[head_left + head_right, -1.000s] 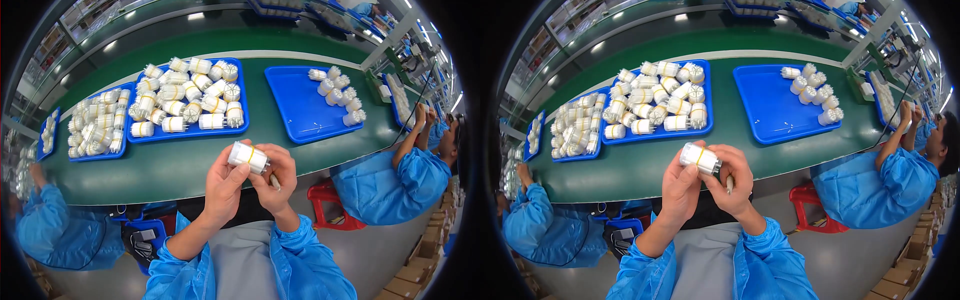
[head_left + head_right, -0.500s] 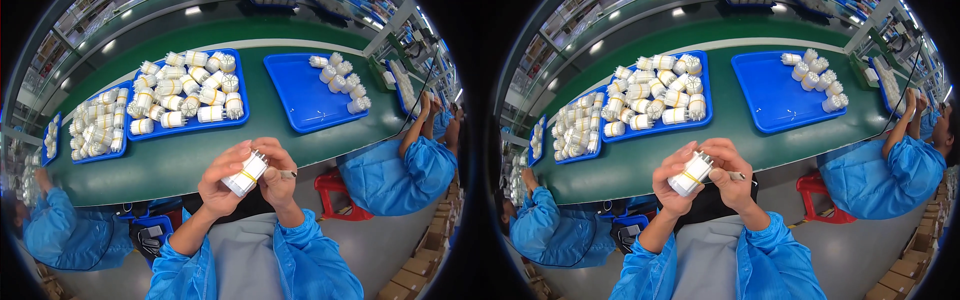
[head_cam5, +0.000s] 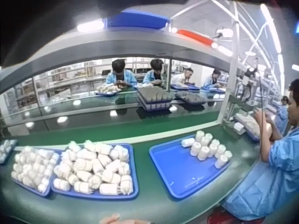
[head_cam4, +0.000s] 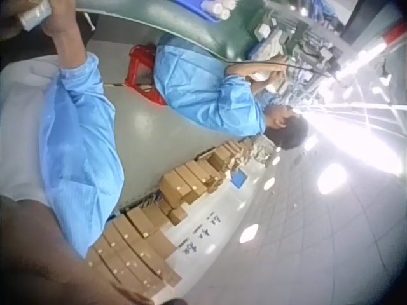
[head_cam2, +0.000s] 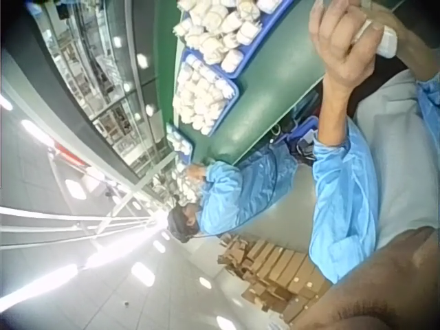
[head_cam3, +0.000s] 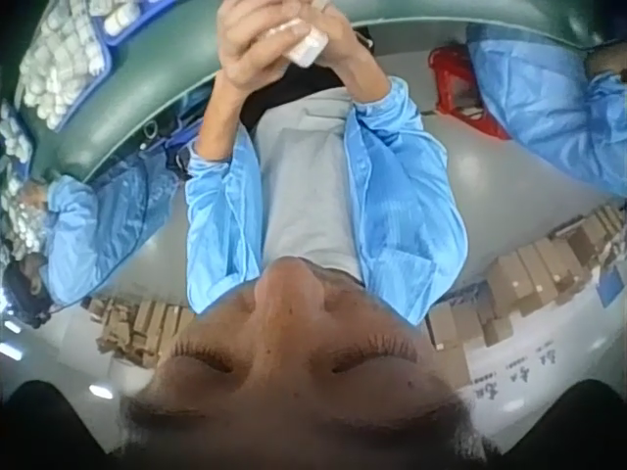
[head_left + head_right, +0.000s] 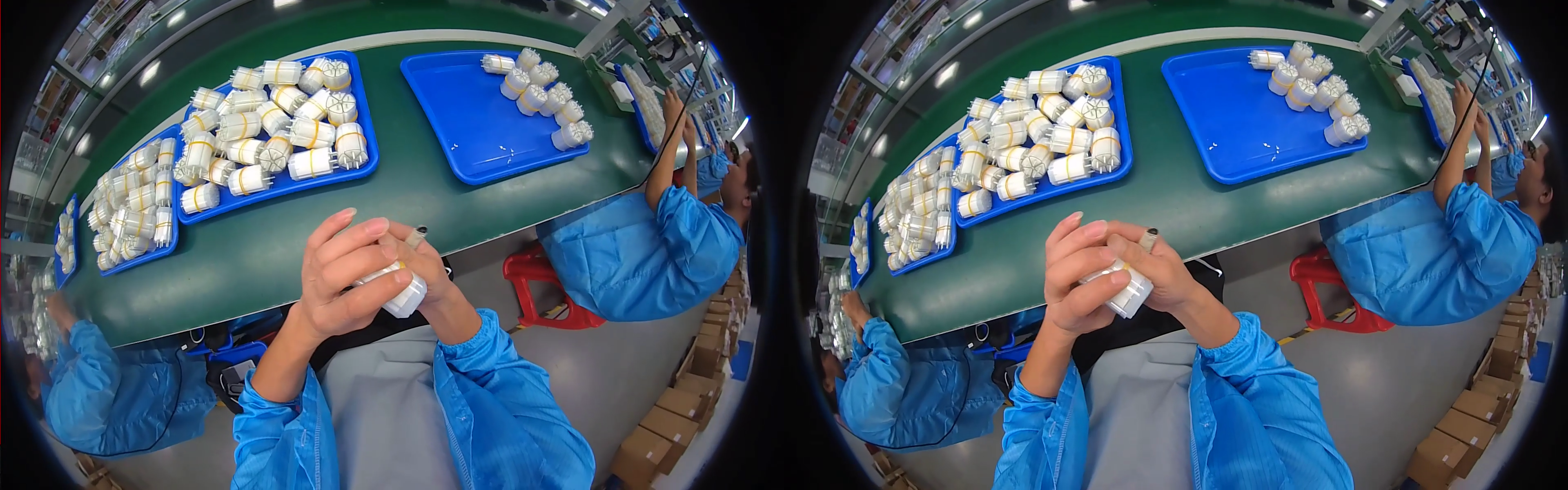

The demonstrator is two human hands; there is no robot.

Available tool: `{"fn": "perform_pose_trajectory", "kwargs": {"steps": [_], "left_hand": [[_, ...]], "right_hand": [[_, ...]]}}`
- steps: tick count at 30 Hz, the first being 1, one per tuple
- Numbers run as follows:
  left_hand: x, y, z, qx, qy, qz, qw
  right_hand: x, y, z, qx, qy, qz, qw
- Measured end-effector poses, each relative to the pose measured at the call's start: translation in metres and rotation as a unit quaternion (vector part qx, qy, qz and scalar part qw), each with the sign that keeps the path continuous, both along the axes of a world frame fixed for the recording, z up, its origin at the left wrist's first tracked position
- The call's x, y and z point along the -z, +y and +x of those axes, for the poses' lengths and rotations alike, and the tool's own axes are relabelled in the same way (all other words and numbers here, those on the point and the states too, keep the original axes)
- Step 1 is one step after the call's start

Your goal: The person assembles small plastic cylindrical components by hand, using a small assembly tool to adjust their internal parts before placing them into blue trays.

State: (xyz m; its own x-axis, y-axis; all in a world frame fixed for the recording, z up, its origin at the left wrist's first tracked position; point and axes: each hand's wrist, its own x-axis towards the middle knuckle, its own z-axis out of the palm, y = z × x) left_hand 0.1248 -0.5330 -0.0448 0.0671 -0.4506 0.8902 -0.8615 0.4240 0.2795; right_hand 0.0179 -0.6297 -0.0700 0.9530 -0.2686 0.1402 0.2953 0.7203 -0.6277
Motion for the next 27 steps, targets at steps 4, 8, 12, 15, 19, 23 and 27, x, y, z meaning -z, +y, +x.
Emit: {"fn": "perform_pose_trajectory", "kwargs": {"steps": [4, 8, 12, 15, 19, 23, 27], "left_hand": [[0.000, 0.005, 0.004, -0.003, 0.023, 0.019, 1.000], [-0.003, 0.011, 0.008, -0.066, 0.049, 0.051, 0.995], [-0.011, 0.018, 0.012, -0.154, 0.105, 0.087, 0.978], [-0.013, 0.022, 0.017, -0.172, 0.157, 0.117, 0.966], [-0.009, 0.024, 0.018, -0.159, 0.279, 0.149, 0.935], [-0.005, 0.029, 0.020, -0.132, 0.351, 0.168, 0.912], [-0.006, 0.034, 0.022, 0.033, 0.584, 0.183, 0.790]], "right_hand": [[0.001, 0.002, 0.006, -0.018, 0.042, 0.047, 0.998], [-0.004, -0.002, 0.013, 0.036, 0.133, -0.035, 0.990], [-0.001, -0.016, 0.013, 0.069, 0.142, -0.097, 0.983], [0.004, -0.025, 0.018, 0.128, 0.116, -0.129, 0.976], [0.011, -0.031, 0.021, 0.136, 0.087, -0.107, 0.981], [0.013, -0.031, 0.023, 0.142, 0.081, -0.126, 0.979], [0.014, -0.030, 0.023, 0.144, 0.076, -0.129, 0.978]]}}
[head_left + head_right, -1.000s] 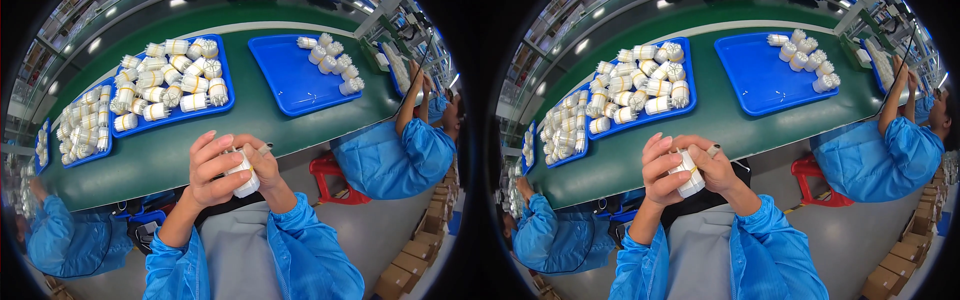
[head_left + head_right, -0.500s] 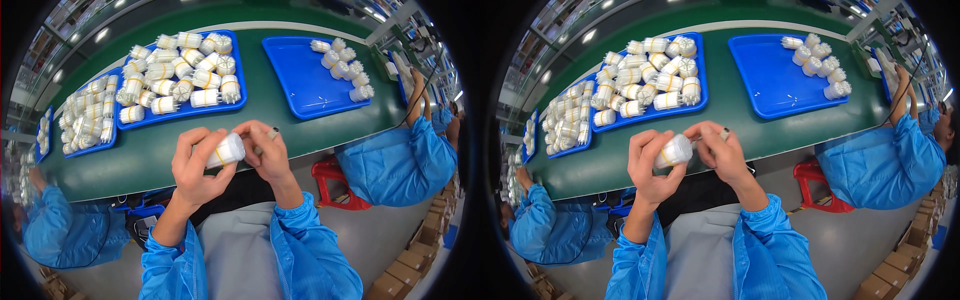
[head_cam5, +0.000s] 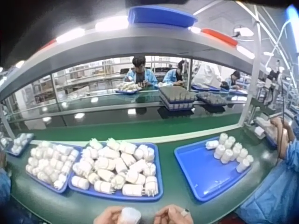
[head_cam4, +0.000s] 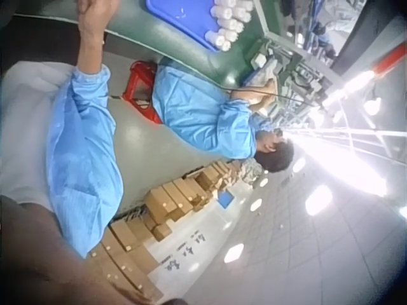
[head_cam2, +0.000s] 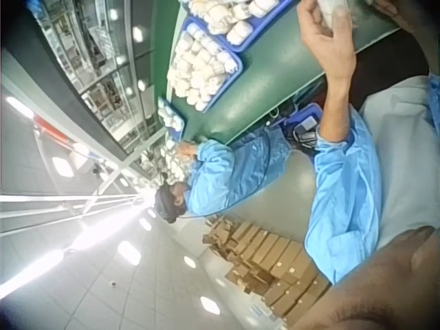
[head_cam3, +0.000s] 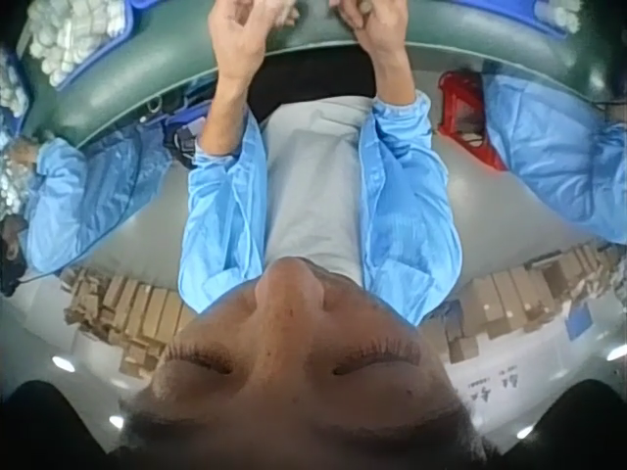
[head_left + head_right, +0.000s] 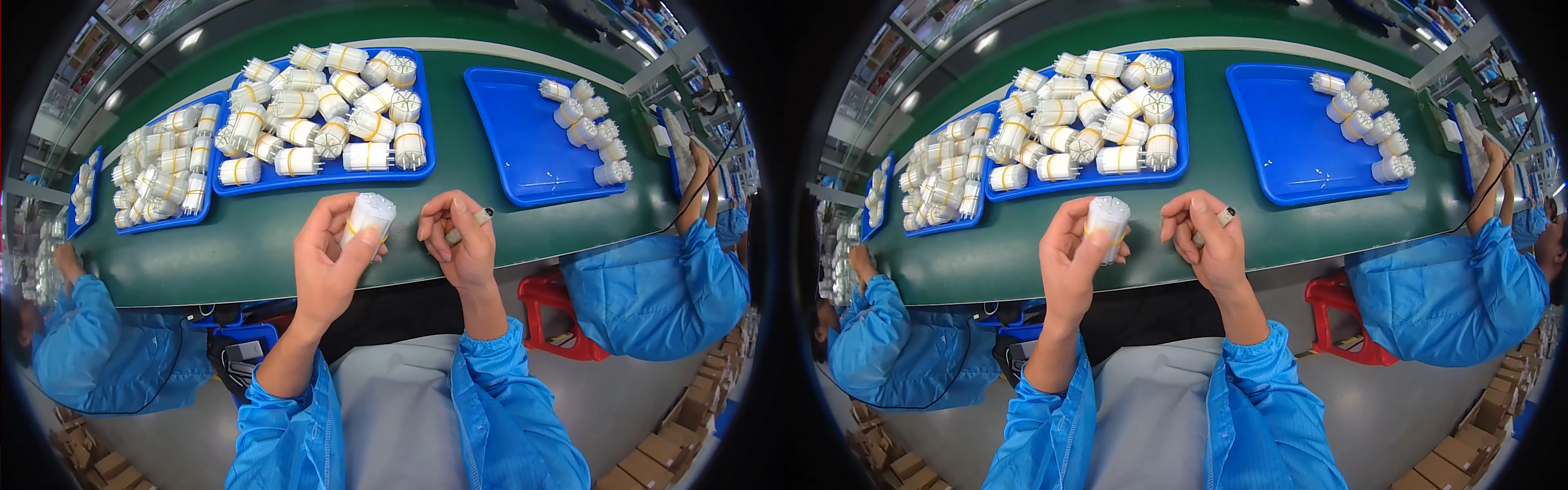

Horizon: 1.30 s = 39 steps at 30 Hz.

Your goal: The person assembles small plastic cylindrical components by hand, using a small assembly tool to adjust their internal parts before placing them into blue trays.

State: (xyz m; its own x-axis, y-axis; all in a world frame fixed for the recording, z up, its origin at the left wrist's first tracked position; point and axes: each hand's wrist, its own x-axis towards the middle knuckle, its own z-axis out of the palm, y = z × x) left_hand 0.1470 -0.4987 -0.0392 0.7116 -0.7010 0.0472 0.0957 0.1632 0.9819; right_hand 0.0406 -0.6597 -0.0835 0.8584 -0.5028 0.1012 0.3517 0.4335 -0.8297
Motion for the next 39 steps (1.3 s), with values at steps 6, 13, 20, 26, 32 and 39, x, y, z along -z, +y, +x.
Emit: {"fn": "perform_pose_trajectory", "kwargs": {"steps": [6, 13, 20, 26, 32, 39], "left_hand": [[0.006, -0.003, 0.000, 0.097, 0.287, -0.149, 0.941], [0.002, -0.005, -0.004, 0.090, 0.232, -0.137, 0.959], [-0.004, 0.005, 0.005, 0.083, 0.172, -0.132, 0.973], [-0.023, 0.013, 0.019, -0.036, -0.225, -0.080, 0.971], [-0.032, 0.023, 0.026, -0.043, -0.268, -0.124, 0.954], [-0.033, 0.028, 0.026, -0.017, -0.193, -0.131, 0.972]], "right_hand": [[0.001, 0.002, -0.002, 0.010, -0.003, -0.002, 1.000], [0.002, 0.001, -0.003, 0.007, -0.008, -0.001, 1.000], [0.003, 0.003, -0.002, 0.011, -0.014, 0.014, 1.000], [0.004, 0.005, -0.004, 0.009, -0.028, 0.016, 0.999], [0.003, 0.006, -0.004, 0.013, -0.031, 0.013, 0.999], [0.003, 0.006, -0.002, 0.009, -0.034, 0.005, 0.999]]}}
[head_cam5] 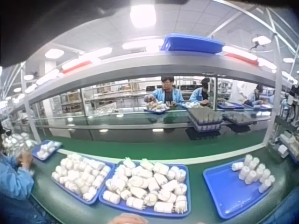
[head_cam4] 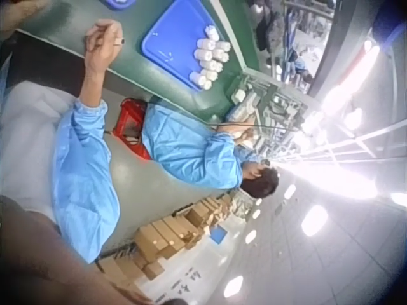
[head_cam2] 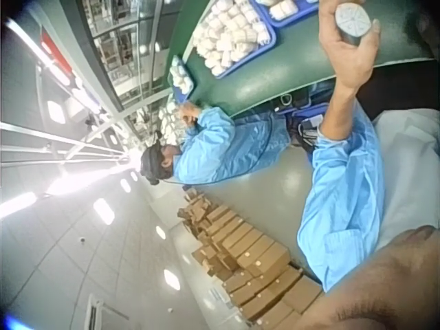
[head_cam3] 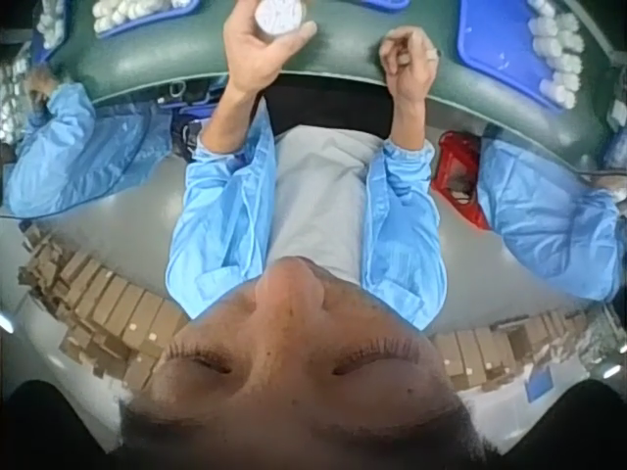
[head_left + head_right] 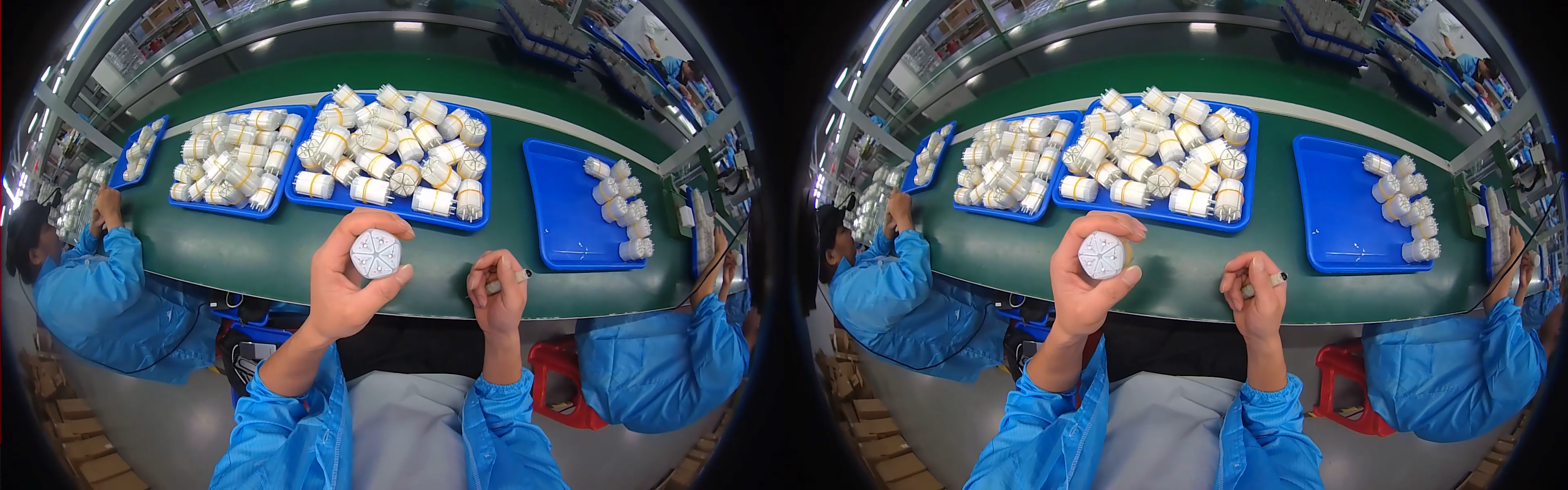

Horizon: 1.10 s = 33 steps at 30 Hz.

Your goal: The person assembles small plastic cylindrical components by hand, using a small assembly tool to adjust their internal parts before placing them into blue trays.

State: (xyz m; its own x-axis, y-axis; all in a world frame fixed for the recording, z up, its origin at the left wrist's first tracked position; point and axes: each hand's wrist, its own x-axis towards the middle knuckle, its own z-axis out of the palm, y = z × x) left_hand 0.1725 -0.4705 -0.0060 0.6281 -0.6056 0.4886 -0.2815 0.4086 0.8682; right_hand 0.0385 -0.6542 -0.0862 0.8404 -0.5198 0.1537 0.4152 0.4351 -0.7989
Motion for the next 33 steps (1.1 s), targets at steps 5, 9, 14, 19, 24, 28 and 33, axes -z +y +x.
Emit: {"fn": "perform_pose_trajectory", "kwargs": {"steps": [5, 9, 14, 19, 24, 28, 33], "left_hand": [[0.000, -0.004, 0.003, -0.005, -0.012, 0.011, 1.000], [0.004, -0.018, 0.027, 0.020, 0.133, 0.120, 0.984], [0.002, -0.042, 0.067, -0.040, 0.000, 0.166, 0.985], [-0.010, -0.100, 0.097, -0.158, -0.257, 0.270, 0.914], [-0.001, -0.149, 0.115, -0.181, -0.389, 0.289, 0.856], [0.009, -0.144, 0.121, -0.180, -0.410, 0.355, 0.821], [-0.012, -0.110, 0.108, -0.198, -0.363, 0.244, 0.877]], "right_hand": [[-0.001, 0.000, 0.000, 0.004, 0.001, 0.005, 1.000], [0.000, 0.000, -0.001, 0.007, 0.003, 0.009, 1.000], [0.004, 0.000, 0.000, 0.004, 0.006, 0.012, 1.000], [0.003, 0.000, -0.003, 0.004, 0.008, 0.014, 1.000], [0.003, -0.001, -0.008, 0.015, 0.015, 0.011, 1.000], [0.004, -0.007, -0.013, 0.007, 0.031, 0.005, 0.999], [-0.033, -0.088, -0.058, 0.343, 0.172, -0.293, 0.876]]}}
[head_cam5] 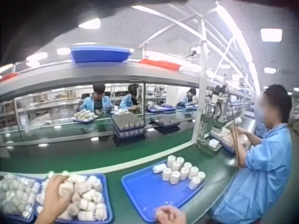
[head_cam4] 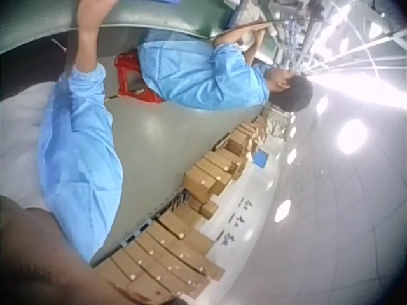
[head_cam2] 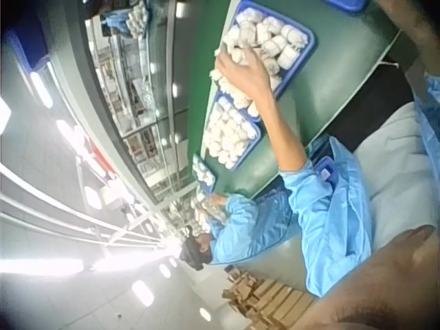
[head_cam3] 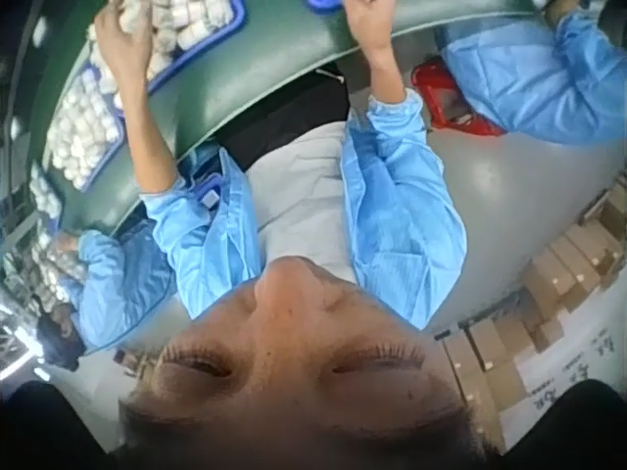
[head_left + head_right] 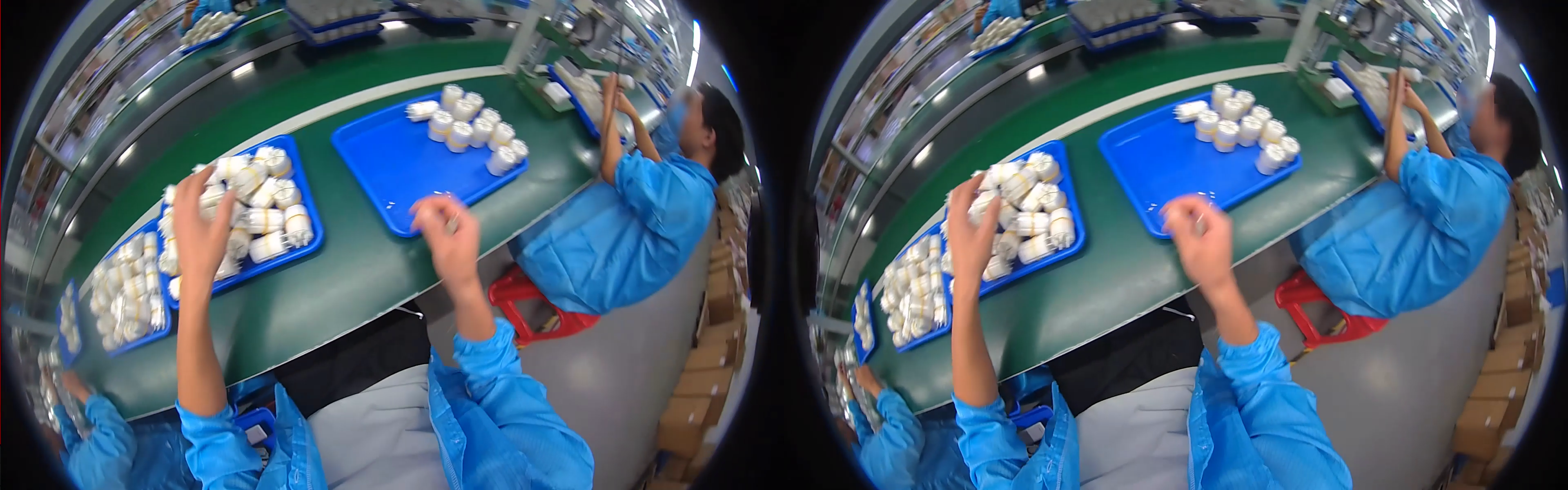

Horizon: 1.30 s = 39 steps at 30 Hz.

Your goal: The person assembles small plastic cylindrical components by hand, using a small assembly tool to adjust their internal parts before placing them into blue trays.

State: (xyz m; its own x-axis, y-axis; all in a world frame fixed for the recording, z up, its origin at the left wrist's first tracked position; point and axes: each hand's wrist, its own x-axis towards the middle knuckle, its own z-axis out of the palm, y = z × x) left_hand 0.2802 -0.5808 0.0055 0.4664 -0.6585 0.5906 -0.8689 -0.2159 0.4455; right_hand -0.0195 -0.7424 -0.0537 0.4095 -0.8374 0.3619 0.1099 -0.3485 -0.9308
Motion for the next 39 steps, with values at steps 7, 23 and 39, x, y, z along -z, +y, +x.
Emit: {"fn": "perform_pose_trajectory", "kwargs": {"steps": [7, 23, 39], "left_hand": [[0.012, 0.052, -0.058, 0.023, 0.109, -0.076, 0.991], [0.054, 0.042, -0.164, 0.262, 0.509, -0.177, 0.800], [0.060, 0.057, -0.158, 0.228, 0.672, -0.257, 0.656]], "right_hand": [[-0.023, -0.132, -0.064, 0.383, 0.377, -0.219, 0.815], [-0.015, 0.057, 0.006, -0.252, -0.197, 0.341, 0.884], [0.007, 0.131, 0.040, -0.312, -0.140, 0.379, 0.860]]}}
